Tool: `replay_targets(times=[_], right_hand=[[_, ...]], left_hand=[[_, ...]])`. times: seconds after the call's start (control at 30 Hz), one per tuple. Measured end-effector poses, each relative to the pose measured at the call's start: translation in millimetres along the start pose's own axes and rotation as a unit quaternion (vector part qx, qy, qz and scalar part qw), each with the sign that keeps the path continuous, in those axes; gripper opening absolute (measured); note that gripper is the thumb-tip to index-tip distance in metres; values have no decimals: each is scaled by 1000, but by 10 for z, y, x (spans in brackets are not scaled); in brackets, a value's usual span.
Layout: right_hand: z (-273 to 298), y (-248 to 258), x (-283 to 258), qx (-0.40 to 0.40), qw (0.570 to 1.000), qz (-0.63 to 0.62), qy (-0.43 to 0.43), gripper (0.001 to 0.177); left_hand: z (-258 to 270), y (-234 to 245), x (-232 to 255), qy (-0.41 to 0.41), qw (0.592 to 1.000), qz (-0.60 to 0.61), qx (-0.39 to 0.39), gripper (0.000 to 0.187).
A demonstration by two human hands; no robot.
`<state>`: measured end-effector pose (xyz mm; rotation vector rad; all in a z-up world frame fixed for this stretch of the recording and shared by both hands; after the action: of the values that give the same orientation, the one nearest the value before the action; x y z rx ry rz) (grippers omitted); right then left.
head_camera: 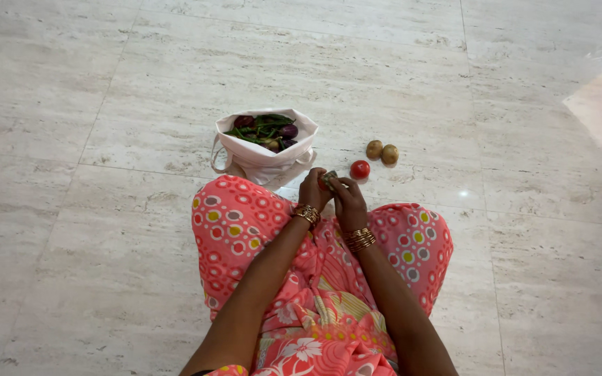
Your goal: The person sits on the floor and peels a tomato with a small knife, then peels an eggplant. The person handles the vegetables one at a time, removing the skin and placing the peeled items on the floor.
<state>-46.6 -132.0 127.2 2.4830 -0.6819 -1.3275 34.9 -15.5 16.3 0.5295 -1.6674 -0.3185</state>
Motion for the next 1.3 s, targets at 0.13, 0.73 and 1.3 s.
replay_targets(times=[0.13,0.73,1.3], right_hand=[[19,-47,78,-12,1000,6,-29,38],[12,-53,34,-30,998,41,26,37],[249,-215,1232,35,834,-394,-384,38]], left_hand=[[-4,44,39,-25,998,-59,11,44],[-2,-12,-18,-77,996,-20,44,52],[4,24,105,-67,998,9,19,61]])
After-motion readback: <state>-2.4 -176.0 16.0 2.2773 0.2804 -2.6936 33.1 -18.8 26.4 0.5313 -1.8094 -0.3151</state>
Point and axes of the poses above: each hand's wrist, its own z-axis away from the middle knuckle, its own y-axis out of the back of the hand, x = y × z, the point moved 4 cm from there along -z, towards the middle knuckle, and after that the axes turned 9 degrees about -z, right-handed, at the moved point
